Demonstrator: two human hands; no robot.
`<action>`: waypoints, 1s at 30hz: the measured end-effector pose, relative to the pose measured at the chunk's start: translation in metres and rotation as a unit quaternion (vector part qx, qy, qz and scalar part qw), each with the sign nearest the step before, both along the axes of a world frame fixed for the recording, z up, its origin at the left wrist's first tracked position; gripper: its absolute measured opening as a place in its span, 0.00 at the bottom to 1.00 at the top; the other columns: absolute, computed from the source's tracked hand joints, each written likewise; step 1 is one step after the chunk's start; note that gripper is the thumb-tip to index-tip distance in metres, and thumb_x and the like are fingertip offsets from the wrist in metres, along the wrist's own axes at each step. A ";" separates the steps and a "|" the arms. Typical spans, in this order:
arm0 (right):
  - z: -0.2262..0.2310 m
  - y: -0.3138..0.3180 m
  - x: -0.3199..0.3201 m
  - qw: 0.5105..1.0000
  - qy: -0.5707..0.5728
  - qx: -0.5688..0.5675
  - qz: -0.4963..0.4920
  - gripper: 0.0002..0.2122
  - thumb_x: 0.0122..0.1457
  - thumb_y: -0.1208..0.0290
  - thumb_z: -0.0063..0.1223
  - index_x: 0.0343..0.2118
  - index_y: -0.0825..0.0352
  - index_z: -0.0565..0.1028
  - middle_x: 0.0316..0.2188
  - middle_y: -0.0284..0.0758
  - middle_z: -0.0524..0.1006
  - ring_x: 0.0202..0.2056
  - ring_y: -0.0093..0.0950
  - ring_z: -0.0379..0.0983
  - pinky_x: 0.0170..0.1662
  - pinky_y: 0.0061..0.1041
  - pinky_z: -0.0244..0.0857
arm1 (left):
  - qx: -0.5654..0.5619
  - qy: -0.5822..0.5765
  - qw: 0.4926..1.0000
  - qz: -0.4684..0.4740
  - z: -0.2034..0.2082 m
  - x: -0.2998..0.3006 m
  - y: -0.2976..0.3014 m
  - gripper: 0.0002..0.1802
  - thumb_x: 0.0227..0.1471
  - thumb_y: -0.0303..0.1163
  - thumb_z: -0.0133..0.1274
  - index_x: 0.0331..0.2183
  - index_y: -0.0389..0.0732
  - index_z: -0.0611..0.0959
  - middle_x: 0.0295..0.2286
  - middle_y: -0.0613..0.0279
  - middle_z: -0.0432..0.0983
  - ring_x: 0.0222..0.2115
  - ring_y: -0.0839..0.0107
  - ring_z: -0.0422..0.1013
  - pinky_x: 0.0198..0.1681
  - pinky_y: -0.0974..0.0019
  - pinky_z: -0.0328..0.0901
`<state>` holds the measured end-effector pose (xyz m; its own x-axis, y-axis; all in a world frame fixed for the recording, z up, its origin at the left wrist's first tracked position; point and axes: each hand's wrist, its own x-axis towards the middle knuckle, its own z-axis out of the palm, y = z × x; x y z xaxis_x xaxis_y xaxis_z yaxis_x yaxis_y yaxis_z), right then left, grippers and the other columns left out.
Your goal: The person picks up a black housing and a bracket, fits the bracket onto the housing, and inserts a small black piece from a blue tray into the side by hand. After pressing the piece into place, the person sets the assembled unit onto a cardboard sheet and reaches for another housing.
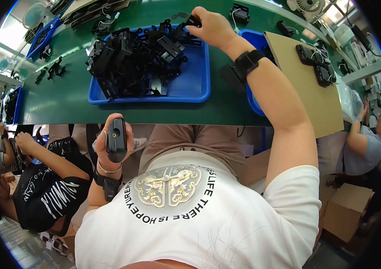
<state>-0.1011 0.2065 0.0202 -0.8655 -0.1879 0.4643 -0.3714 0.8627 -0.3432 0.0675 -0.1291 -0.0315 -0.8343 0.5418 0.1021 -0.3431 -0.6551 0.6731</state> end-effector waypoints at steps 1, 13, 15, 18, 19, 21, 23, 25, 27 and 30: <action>0.008 -0.006 0.012 0.998 0.029 0.049 0.005 0.15 0.45 0.64 0.60 0.33 0.67 0.71 0.28 0.36 0.75 0.31 0.33 0.72 0.34 0.26 0.66 | 0.048 -0.014 0.999 -0.013 -0.002 0.000 0.002 0.33 0.48 0.45 0.49 0.49 0.32 0.64 0.34 0.52 0.71 0.30 0.71 0.71 0.32 0.74 0.67; 0.057 -0.064 0.175 0.956 0.205 0.042 0.207 0.15 0.44 0.62 0.60 0.31 0.63 0.71 0.27 0.34 0.71 0.24 0.31 0.68 0.25 0.27 0.63 | 0.135 -0.150 0.968 -0.151 0.002 -0.010 0.012 0.26 0.56 0.40 0.42 0.53 0.38 0.59 0.41 0.53 0.69 0.38 0.66 0.71 0.36 0.69 0.71; 0.052 -0.079 0.199 0.942 0.112 0.069 0.309 0.16 0.45 0.60 0.60 0.32 0.65 0.71 0.31 0.36 0.70 0.24 0.31 0.64 0.28 0.29 0.59 | 0.024 -0.120 0.991 -0.058 0.003 -0.008 0.019 0.24 0.57 0.34 0.41 0.53 0.39 0.58 0.43 0.53 0.68 0.42 0.65 0.69 0.40 0.65 0.70; 0.020 -0.092 0.200 0.940 0.136 0.068 0.305 0.15 0.43 0.60 0.60 0.31 0.63 0.72 0.30 0.34 0.69 0.23 0.28 0.62 0.29 0.28 0.58 | -0.038 -0.084 0.996 -0.009 0.001 -0.005 0.023 0.24 0.57 0.30 0.41 0.54 0.39 0.57 0.44 0.54 0.67 0.45 0.64 0.68 0.43 0.62 0.70; 0.014 -0.094 0.200 0.938 0.152 0.068 0.303 0.15 0.43 0.59 0.59 0.31 0.62 0.72 0.30 0.33 0.69 0.23 0.27 0.60 0.29 0.27 0.57 | -0.046 -0.061 0.997 -0.001 0.002 -0.004 0.024 0.24 0.57 0.28 0.41 0.54 0.39 0.57 0.45 0.54 0.66 0.45 0.64 0.68 0.43 0.61 0.70; 0.012 -0.094 0.203 0.941 0.163 0.076 0.287 0.13 0.40 0.63 0.59 0.29 0.60 0.72 0.29 0.32 0.68 0.23 0.26 0.61 0.30 0.26 0.57 | -0.053 -0.038 0.998 0.006 0.002 -0.003 0.025 0.25 0.56 0.26 0.41 0.54 0.39 0.56 0.45 0.54 0.66 0.45 0.64 0.68 0.44 0.60 0.69; 0.010 -0.093 0.205 0.943 0.190 0.092 0.257 0.12 0.33 0.70 0.57 0.25 0.57 0.72 0.28 0.29 0.67 0.23 0.23 0.62 0.31 0.23 0.58 | -0.039 -0.013 0.999 0.005 0.001 -0.001 0.026 0.25 0.56 0.26 0.41 0.55 0.39 0.56 0.46 0.54 0.65 0.46 0.65 0.67 0.45 0.60 0.69; 0.009 -0.093 0.207 0.944 0.192 0.091 0.252 0.12 0.32 0.71 0.56 0.25 0.57 0.72 0.28 0.29 0.67 0.23 0.23 0.62 0.32 0.23 0.58 | -0.034 0.000 0.999 0.004 0.000 0.000 0.025 0.25 0.56 0.26 0.41 0.55 0.39 0.56 0.46 0.54 0.65 0.46 0.65 0.67 0.45 0.60 0.69; 0.008 -0.093 0.208 0.946 0.196 0.091 0.244 0.13 0.30 0.74 0.55 0.25 0.57 0.72 0.28 0.29 0.67 0.23 0.23 0.61 0.32 0.23 0.58 | -0.064 0.028 0.997 0.009 0.000 0.001 0.024 0.25 0.57 0.27 0.39 0.55 0.39 0.55 0.48 0.51 0.62 0.47 0.60 0.65 0.45 0.53 0.68; 0.008 -0.093 0.211 0.946 0.195 0.087 0.246 0.12 0.32 0.72 0.56 0.25 0.57 0.72 0.28 0.29 0.68 0.23 0.23 0.61 0.32 0.24 0.57 | -0.076 0.028 0.997 0.015 0.003 0.005 0.027 0.25 0.57 0.27 0.39 0.55 0.38 0.55 0.48 0.51 0.62 0.47 0.60 0.66 0.43 0.54 0.69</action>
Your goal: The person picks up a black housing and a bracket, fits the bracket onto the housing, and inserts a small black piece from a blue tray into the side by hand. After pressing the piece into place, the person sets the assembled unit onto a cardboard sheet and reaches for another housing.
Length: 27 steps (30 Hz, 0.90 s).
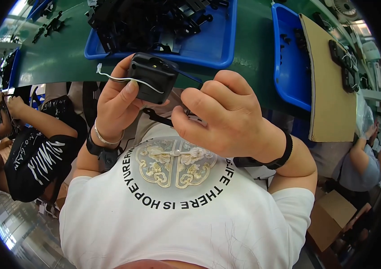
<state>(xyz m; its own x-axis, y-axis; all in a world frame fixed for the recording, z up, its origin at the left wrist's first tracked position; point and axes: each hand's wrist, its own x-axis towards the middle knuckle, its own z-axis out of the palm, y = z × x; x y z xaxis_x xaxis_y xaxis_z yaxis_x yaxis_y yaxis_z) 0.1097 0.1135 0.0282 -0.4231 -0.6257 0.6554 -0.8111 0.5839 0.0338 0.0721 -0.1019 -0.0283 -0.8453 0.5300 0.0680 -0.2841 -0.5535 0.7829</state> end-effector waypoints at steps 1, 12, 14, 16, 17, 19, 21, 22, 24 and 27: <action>0.000 0.000 0.001 1.000 0.000 -0.001 0.002 0.11 0.33 0.71 0.57 0.25 0.57 0.72 0.27 0.29 0.68 0.23 0.23 0.61 0.32 0.24 0.57 | 0.004 -0.012 1.000 0.003 0.003 0.001 0.001 0.25 0.56 0.27 0.40 0.55 0.37 0.56 0.47 0.52 0.64 0.45 0.62 0.68 0.42 0.58 0.70; -0.013 -0.001 0.013 0.995 -0.100 0.005 0.004 0.14 0.33 0.65 0.64 0.26 0.60 0.75 0.28 0.32 0.69 0.23 0.27 0.63 0.30 0.26 0.56 | -0.060 -0.122 0.989 -0.051 0.007 0.006 -0.006 0.23 0.55 0.32 0.43 0.51 0.33 0.63 0.39 0.54 0.71 0.36 0.67 0.73 0.34 0.62 0.73; -0.017 -0.003 0.014 0.996 -0.093 0.010 -0.007 0.14 0.33 0.64 0.64 0.25 0.59 0.75 0.28 0.31 0.68 0.23 0.26 0.63 0.31 0.25 0.57 | -0.054 -0.131 0.987 -0.074 0.005 0.006 -0.008 0.22 0.55 0.33 0.43 0.49 0.33 0.64 0.38 0.54 0.72 0.36 0.68 0.73 0.33 0.62 0.73; -0.019 -0.005 0.017 0.995 -0.099 0.017 -0.012 0.14 0.33 0.63 0.64 0.25 0.59 0.75 0.27 0.31 0.68 0.23 0.26 0.63 0.31 0.25 0.56 | -0.059 -0.133 0.987 -0.068 0.004 0.010 -0.010 0.21 0.55 0.33 0.43 0.49 0.33 0.65 0.38 0.55 0.72 0.36 0.68 0.73 0.33 0.62 0.73; -0.020 -0.005 0.018 0.995 -0.101 0.021 -0.015 0.14 0.34 0.63 0.64 0.25 0.59 0.75 0.27 0.31 0.68 0.23 0.26 0.63 0.30 0.25 0.56 | -0.065 -0.133 0.987 -0.067 0.004 0.011 -0.011 0.20 0.55 0.33 0.43 0.48 0.33 0.66 0.38 0.55 0.72 0.36 0.68 0.73 0.33 0.62 0.73; -0.021 -0.007 0.020 0.995 -0.099 0.022 -0.018 0.14 0.33 0.63 0.64 0.25 0.59 0.75 0.27 0.31 0.68 0.23 0.26 0.63 0.31 0.25 0.56 | -0.071 -0.129 0.987 -0.068 0.004 0.012 -0.011 0.20 0.55 0.34 0.43 0.48 0.34 0.67 0.37 0.56 0.72 0.36 0.68 0.73 0.33 0.62 0.73; -0.021 -0.008 0.022 0.995 -0.096 0.021 -0.024 0.13 0.33 0.63 0.64 0.25 0.59 0.75 0.27 0.31 0.68 0.23 0.26 0.63 0.31 0.25 0.57 | -0.066 -0.112 0.989 -0.066 0.003 0.013 -0.011 0.21 0.55 0.33 0.43 0.49 0.34 0.65 0.38 0.55 0.71 0.37 0.68 0.72 0.34 0.63 0.73; -0.021 -0.009 0.022 0.995 -0.094 0.022 -0.027 0.13 0.33 0.63 0.64 0.25 0.59 0.75 0.27 0.31 0.68 0.23 0.26 0.63 0.31 0.25 0.57 | -0.064 -0.103 0.990 -0.065 0.002 0.014 -0.011 0.21 0.55 0.33 0.44 0.49 0.34 0.64 0.39 0.55 0.71 0.38 0.68 0.72 0.35 0.63 0.73; -0.024 -0.011 0.022 0.995 -0.097 0.011 -0.011 0.14 0.34 0.65 0.65 0.26 0.61 0.74 0.27 0.32 0.69 0.23 0.28 0.62 0.30 0.26 0.56 | -0.067 -0.095 0.991 -0.062 0.000 0.016 -0.010 0.22 0.55 0.32 0.44 0.50 0.34 0.63 0.40 0.55 0.70 0.38 0.68 0.71 0.35 0.64 0.72; -0.021 -0.006 0.021 0.996 -0.083 0.006 -0.015 0.15 0.34 0.66 0.64 0.27 0.62 0.74 0.28 0.32 0.69 0.23 0.28 0.62 0.31 0.27 0.56 | -0.070 -0.077 0.993 -0.057 0.005 0.017 -0.004 0.24 0.55 0.31 0.44 0.52 0.35 0.60 0.41 0.54 0.69 0.40 0.68 0.71 0.37 0.64 0.72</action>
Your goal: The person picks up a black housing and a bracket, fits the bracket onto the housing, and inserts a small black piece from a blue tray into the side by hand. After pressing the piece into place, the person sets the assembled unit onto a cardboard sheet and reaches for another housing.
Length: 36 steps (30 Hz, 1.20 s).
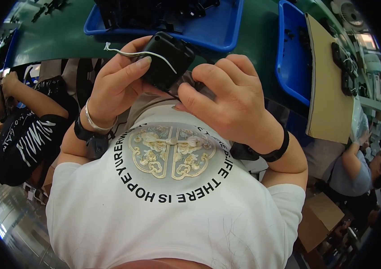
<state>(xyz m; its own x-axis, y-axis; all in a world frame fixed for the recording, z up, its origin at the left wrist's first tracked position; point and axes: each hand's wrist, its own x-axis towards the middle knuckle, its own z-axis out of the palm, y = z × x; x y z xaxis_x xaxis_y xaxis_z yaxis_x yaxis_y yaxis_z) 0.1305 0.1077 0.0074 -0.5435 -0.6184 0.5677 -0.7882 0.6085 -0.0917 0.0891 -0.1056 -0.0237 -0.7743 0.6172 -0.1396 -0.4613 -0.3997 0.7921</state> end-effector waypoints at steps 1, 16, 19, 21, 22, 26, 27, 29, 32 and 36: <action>0.002 0.001 -0.001 1.000 0.012 -0.004 0.002 0.14 0.34 0.65 0.64 0.26 0.61 0.74 0.28 0.32 0.69 0.24 0.28 0.62 0.31 0.27 0.56 | 0.006 0.006 1.000 0.008 0.003 0.000 0.002 0.25 0.55 0.30 0.44 0.52 0.35 0.59 0.42 0.54 0.68 0.40 0.68 0.70 0.37 0.65 0.72; 0.003 0.005 0.001 0.998 0.055 0.006 -0.021 0.11 0.35 0.63 0.59 0.24 0.58 0.73 0.28 0.30 0.68 0.24 0.25 0.61 0.33 0.26 0.56 | 0.013 0.039 0.999 0.013 0.015 -0.001 0.016 0.25 0.55 0.28 0.43 0.53 0.36 0.57 0.43 0.54 0.67 0.41 0.68 0.70 0.41 0.65 0.70; 0.005 0.011 0.001 0.996 0.061 0.012 -0.067 0.10 0.35 0.65 0.58 0.23 0.57 0.73 0.26 0.29 0.68 0.23 0.24 0.61 0.32 0.25 0.56 | 0.048 -0.022 0.998 0.047 0.021 -0.004 0.030 0.26 0.54 0.29 0.44 0.53 0.36 0.56 0.43 0.55 0.67 0.38 0.68 0.71 0.40 0.68 0.70; 0.007 0.012 -0.004 0.996 0.073 -0.011 -0.052 0.07 0.35 0.68 0.54 0.20 0.58 0.70 0.22 0.27 0.65 0.23 0.23 0.60 0.30 0.24 0.54 | 0.047 -0.015 0.998 0.049 0.019 -0.005 0.030 0.27 0.54 0.28 0.44 0.53 0.36 0.56 0.42 0.54 0.67 0.38 0.67 0.71 0.40 0.67 0.69; 0.008 0.016 -0.004 0.994 0.076 0.000 -0.076 0.07 0.35 0.68 0.54 0.20 0.58 0.70 0.22 0.27 0.65 0.23 0.23 0.60 0.30 0.24 0.54 | 0.042 -0.010 0.996 0.073 0.019 -0.003 0.037 0.27 0.53 0.28 0.45 0.53 0.37 0.55 0.42 0.54 0.67 0.39 0.66 0.70 0.41 0.67 0.68; -0.005 -0.003 -0.003 0.993 0.084 -0.034 -0.081 0.04 0.35 0.71 0.50 0.17 0.58 0.67 0.19 0.27 0.62 0.22 0.23 0.59 0.28 0.23 0.52 | 0.081 0.002 0.991 0.105 0.026 0.013 0.045 0.28 0.52 0.26 0.45 0.53 0.37 0.55 0.42 0.53 0.67 0.40 0.65 0.69 0.42 0.64 0.67; -0.006 -0.009 -0.002 0.993 0.079 -0.031 -0.082 0.04 0.36 0.71 0.49 0.17 0.58 0.67 0.19 0.27 0.61 0.22 0.23 0.59 0.28 0.23 0.52 | 0.079 0.004 0.991 0.104 0.026 0.014 0.046 0.28 0.52 0.26 0.45 0.53 0.37 0.55 0.42 0.53 0.67 0.40 0.65 0.69 0.42 0.64 0.67; -0.006 -0.013 -0.002 0.994 0.075 -0.033 -0.073 0.03 0.36 0.71 0.49 0.16 0.58 0.66 0.19 0.27 0.61 0.22 0.23 0.59 0.28 0.23 0.52 | 0.039 0.022 0.992 0.115 0.022 0.012 0.045 0.28 0.51 0.26 0.45 0.53 0.38 0.56 0.42 0.53 0.67 0.40 0.64 0.68 0.43 0.62 0.66; -0.002 -0.008 0.002 0.994 0.040 -0.003 -0.106 0.03 0.36 0.71 0.50 0.17 0.58 0.68 0.20 0.28 0.63 0.22 0.24 0.60 0.28 0.23 0.53 | 0.026 -0.014 0.996 0.080 0.021 0.006 0.044 0.27 0.51 0.26 0.46 0.52 0.40 0.58 0.41 0.54 0.67 0.40 0.64 0.68 0.42 0.62 0.66; -0.003 -0.009 0.000 0.994 0.044 0.015 -0.101 0.04 0.36 0.71 0.52 0.18 0.58 0.69 0.21 0.28 0.65 0.22 0.24 0.61 0.28 0.24 0.53 | 0.068 -0.089 0.990 0.086 0.007 -0.006 0.037 0.26 0.51 0.26 0.47 0.51 0.41 0.59 0.40 0.55 0.67 0.38 0.66 0.68 0.39 0.64 0.67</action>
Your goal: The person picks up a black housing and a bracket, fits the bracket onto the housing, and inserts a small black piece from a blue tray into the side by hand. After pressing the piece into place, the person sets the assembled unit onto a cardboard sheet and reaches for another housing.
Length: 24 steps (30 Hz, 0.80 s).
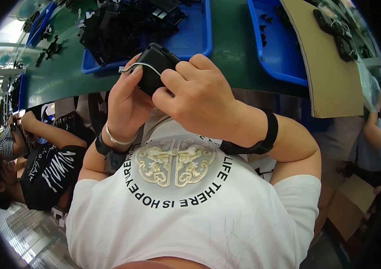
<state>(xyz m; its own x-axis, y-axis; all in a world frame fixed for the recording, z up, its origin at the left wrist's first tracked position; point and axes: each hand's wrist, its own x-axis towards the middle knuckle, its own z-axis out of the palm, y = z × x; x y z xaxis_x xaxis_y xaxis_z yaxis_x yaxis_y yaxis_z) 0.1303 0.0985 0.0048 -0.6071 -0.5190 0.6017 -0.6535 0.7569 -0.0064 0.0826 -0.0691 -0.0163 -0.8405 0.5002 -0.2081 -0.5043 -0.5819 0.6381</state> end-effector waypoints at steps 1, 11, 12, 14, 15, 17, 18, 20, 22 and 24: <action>0.001 -0.001 -0.001 1.000 -0.003 0.000 0.002 0.04 0.36 0.71 0.53 0.18 0.58 0.70 0.21 0.28 0.65 0.22 0.24 0.61 0.28 0.24 0.53 | 0.019 -0.019 1.000 -0.003 0.001 -0.001 0.001 0.25 0.51 0.26 0.47 0.50 0.41 0.59 0.40 0.55 0.67 0.38 0.66 0.68 0.38 0.65 0.67; -0.002 -0.007 -0.010 1.000 0.000 -0.014 -0.004 0.05 0.36 0.70 0.53 0.18 0.61 0.70 0.20 0.27 0.65 0.21 0.23 0.60 0.28 0.24 0.53 | -0.041 0.077 0.996 -0.003 0.004 0.002 0.009 0.24 0.51 0.25 0.48 0.49 0.42 0.60 0.41 0.57 0.66 0.39 0.68 0.68 0.40 0.64 0.67; -0.002 -0.004 -0.009 1.000 0.002 -0.005 -0.028 0.05 0.36 0.70 0.53 0.18 0.61 0.70 0.20 0.27 0.65 0.21 0.23 0.60 0.28 0.24 0.53 | -0.050 0.086 0.995 0.006 0.000 0.000 0.008 0.25 0.51 0.24 0.47 0.50 0.42 0.60 0.41 0.57 0.66 0.40 0.67 0.68 0.41 0.64 0.67; -0.002 -0.005 -0.005 1.000 -0.003 -0.008 -0.012 0.06 0.36 0.69 0.55 0.20 0.62 0.71 0.21 0.28 0.66 0.21 0.24 0.62 0.28 0.23 0.54 | -0.055 0.102 0.993 0.005 -0.001 0.000 0.009 0.25 0.51 0.24 0.47 0.50 0.42 0.59 0.41 0.57 0.66 0.40 0.67 0.68 0.41 0.64 0.67; -0.001 -0.003 -0.003 1.000 -0.006 -0.011 0.001 0.07 0.36 0.69 0.56 0.21 0.62 0.72 0.22 0.29 0.67 0.22 0.24 0.62 0.28 0.23 0.55 | -0.053 0.104 0.993 0.011 -0.001 0.001 0.010 0.26 0.51 0.24 0.47 0.51 0.42 0.59 0.41 0.57 0.66 0.40 0.67 0.68 0.40 0.64 0.68; 0.003 0.004 -0.001 0.998 -0.002 -0.052 0.031 0.08 0.38 0.69 0.56 0.23 0.63 0.72 0.23 0.29 0.68 0.22 0.24 0.64 0.28 0.23 0.56 | -0.051 0.106 0.993 0.032 0.000 0.004 0.009 0.27 0.50 0.24 0.47 0.52 0.43 0.59 0.42 0.56 0.66 0.39 0.67 0.68 0.39 0.64 0.68; 0.005 0.006 0.000 0.993 -0.001 -0.097 0.072 0.08 0.39 0.70 0.57 0.24 0.64 0.73 0.24 0.30 0.69 0.23 0.24 0.65 0.29 0.23 0.58 | -0.048 0.108 0.993 0.027 0.002 0.004 0.007 0.27 0.50 0.24 0.47 0.52 0.43 0.59 0.42 0.56 0.66 0.39 0.67 0.68 0.39 0.64 0.68; 0.013 0.018 0.001 0.984 0.002 -0.140 0.107 0.08 0.41 0.70 0.58 0.26 0.65 0.73 0.25 0.31 0.71 0.23 0.23 0.66 0.29 0.23 0.59 | -0.067 0.125 0.990 0.017 0.007 0.004 0.006 0.28 0.49 0.24 0.47 0.52 0.44 0.59 0.42 0.56 0.65 0.39 0.66 0.69 0.37 0.64 0.70; 0.033 0.057 -0.003 0.980 0.037 -0.185 0.060 0.09 0.46 0.71 0.58 0.30 0.67 0.74 0.27 0.34 0.73 0.25 0.25 0.69 0.29 0.24 0.62 | -0.078 0.134 0.988 0.019 0.008 0.005 0.000 0.28 0.49 0.24 0.48 0.52 0.44 0.59 0.42 0.56 0.65 0.39 0.65 0.69 0.35 0.64 0.70; 0.040 0.104 -0.012 0.982 -0.043 -0.158 -0.097 0.08 0.48 0.74 0.57 0.31 0.68 0.73 0.26 0.36 0.73 0.26 0.28 0.70 0.29 0.25 0.63 | -0.105 0.140 0.985 -0.001 0.007 0.007 -0.008 0.30 0.47 0.25 0.49 0.52 0.44 0.59 0.43 0.56 0.65 0.40 0.64 0.69 0.33 0.65 0.71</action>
